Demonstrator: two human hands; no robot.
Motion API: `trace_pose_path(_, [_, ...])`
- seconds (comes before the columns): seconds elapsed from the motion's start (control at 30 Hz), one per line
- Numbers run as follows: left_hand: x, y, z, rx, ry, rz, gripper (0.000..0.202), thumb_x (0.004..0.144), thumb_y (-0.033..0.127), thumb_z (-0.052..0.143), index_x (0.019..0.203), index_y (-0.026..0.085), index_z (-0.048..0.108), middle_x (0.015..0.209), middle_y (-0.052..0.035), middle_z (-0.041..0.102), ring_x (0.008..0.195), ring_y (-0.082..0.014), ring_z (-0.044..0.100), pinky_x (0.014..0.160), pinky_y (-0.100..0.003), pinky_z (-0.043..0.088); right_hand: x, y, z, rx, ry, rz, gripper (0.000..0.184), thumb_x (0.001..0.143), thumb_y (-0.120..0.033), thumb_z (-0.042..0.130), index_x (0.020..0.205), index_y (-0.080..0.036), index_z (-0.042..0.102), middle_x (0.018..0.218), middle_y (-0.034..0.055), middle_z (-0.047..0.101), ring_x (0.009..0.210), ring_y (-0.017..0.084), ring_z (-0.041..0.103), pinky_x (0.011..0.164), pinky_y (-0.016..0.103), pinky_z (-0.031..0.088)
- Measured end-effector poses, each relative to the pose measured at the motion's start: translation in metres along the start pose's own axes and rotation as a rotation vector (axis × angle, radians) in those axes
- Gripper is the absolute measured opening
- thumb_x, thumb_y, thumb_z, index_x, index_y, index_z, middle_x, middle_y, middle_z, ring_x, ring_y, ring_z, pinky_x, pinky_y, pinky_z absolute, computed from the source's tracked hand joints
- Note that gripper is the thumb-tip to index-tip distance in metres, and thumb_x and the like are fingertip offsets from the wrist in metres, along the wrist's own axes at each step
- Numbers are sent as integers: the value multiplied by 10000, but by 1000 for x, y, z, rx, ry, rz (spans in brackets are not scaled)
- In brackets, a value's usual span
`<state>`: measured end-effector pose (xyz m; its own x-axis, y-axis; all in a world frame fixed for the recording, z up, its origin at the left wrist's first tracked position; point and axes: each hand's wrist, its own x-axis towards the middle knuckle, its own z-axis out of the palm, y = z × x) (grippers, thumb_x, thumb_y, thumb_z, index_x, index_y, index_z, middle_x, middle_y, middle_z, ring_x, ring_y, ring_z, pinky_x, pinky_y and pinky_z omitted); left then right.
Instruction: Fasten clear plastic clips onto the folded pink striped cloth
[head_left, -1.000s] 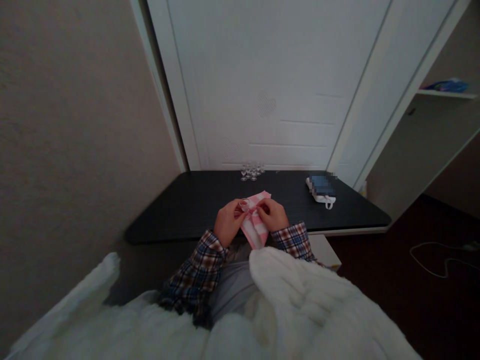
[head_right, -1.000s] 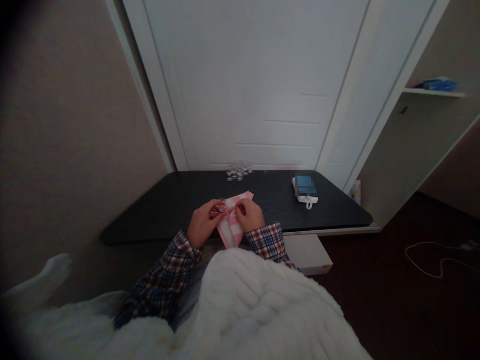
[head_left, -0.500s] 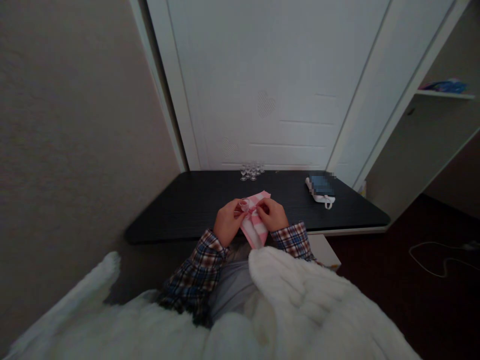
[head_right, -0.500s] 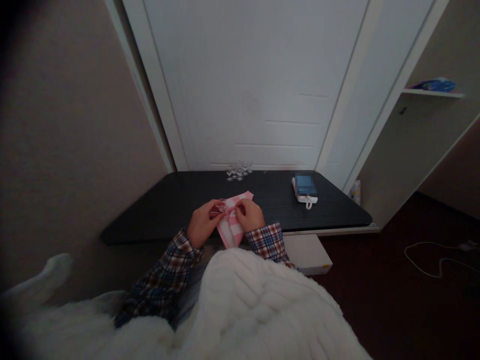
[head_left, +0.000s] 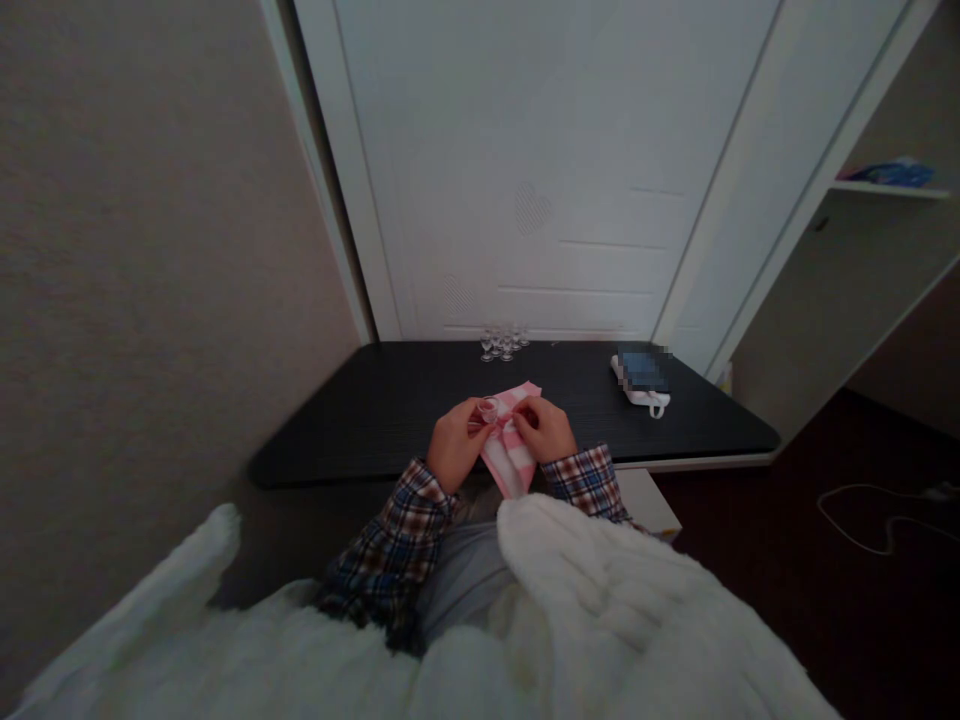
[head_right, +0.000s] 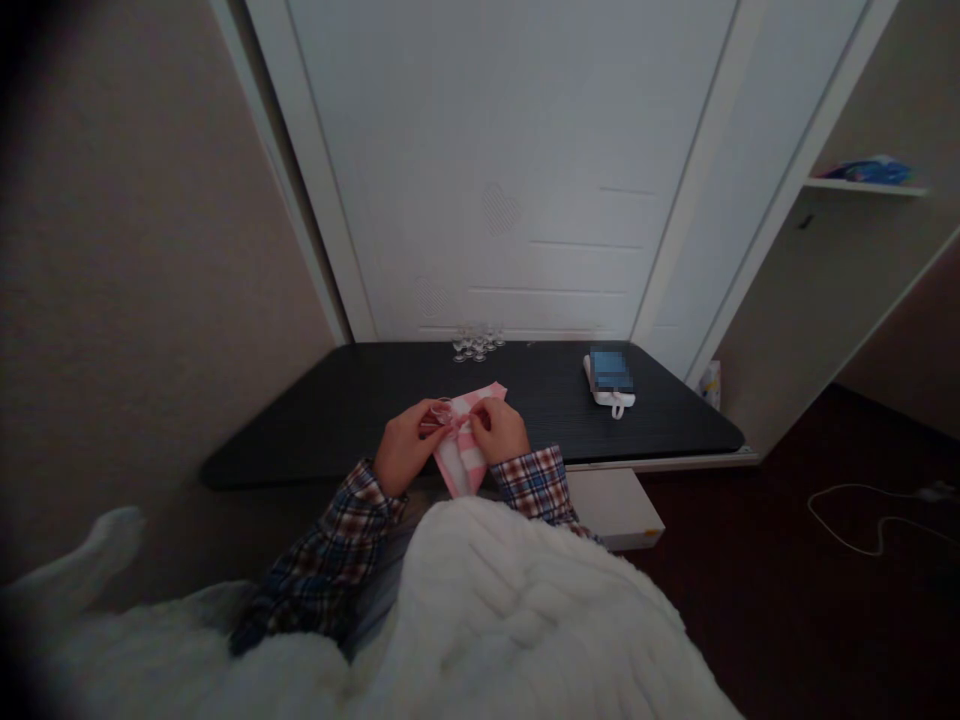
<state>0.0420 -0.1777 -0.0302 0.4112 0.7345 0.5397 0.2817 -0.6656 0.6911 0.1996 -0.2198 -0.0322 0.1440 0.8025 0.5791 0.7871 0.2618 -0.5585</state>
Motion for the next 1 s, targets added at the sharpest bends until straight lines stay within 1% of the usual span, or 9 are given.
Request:
trace_pose_path(0.23, [0, 3, -1, -11, 6, -16, 168, 737, 217, 575, 901, 183, 562, 924, -37, 627, 759, -146, 627, 696, -286, 554, 0, 1, 0, 4, -3, -6, 92, 762, -202, 498, 750, -177, 585, 708, 9, 597, 627, 122, 533, 607, 231, 394])
trace_pose_path(0.5, [0, -3, 1, -18, 63, -73, 165, 723, 229, 582, 873, 185, 527, 908, -30, 612, 742, -134, 622, 682, -270, 545, 0, 1, 0, 11, -3, -8, 83, 764, -200, 505, 742, -178, 582, 723, 15, 609, 638, 127, 539, 622, 239, 403])
trace_pose_path(0.67, [0, -2, -1, 82, 97, -72, 238, 705, 272, 604, 904, 197, 497, 841, -15, 592, 776, -147, 603, 647, -255, 523, -1, -1, -2, 26, -6, -10, 84, 772, -209, 501, 753, -182, 578, 718, 9, 607, 619, 119, 539, 613, 233, 414])
trace_pose_path(0.73, [0, 0, -3, 137, 87, -57, 251, 705, 276, 604, 918, 200, 496, 821, -9, 593, 750, -145, 596, 644, -257, 507, -1, -2, -2, 45, -7, -22, 81, 774, -213, 502, 758, -181, 574, 721, 8, 607, 616, 117, 539, 613, 232, 420])
trace_pose_path(0.83, [0, 3, -4, 185, 47, -17, 191, 723, 271, 583, 889, 199, 522, 813, -9, 604, 735, -144, 588, 663, -262, 488, -1, -3, -2, 83, -9, -58, 82, 781, -217, 499, 762, -178, 570, 727, 10, 608, 613, 115, 538, 616, 232, 429])
trace_pose_path(0.9, [0, 4, -4, 190, 31, -1, 156, 733, 264, 572, 871, 200, 537, 813, -9, 609, 740, -145, 586, 669, -260, 481, -1, -3, -2, 97, -8, -80, 85, 786, -217, 496, 763, -179, 568, 733, 11, 608, 616, 115, 539, 619, 232, 434])
trace_pose_path(1.0, [0, 5, -4, 183, 24, 8, 156, 741, 270, 566, 879, 201, 544, 812, -7, 613, 736, -145, 587, 662, -256, 476, -1, -4, -3, 109, -10, -110, 80, 787, -209, 495, 767, -181, 568, 742, 10, 608, 635, 117, 542, 627, 232, 439])
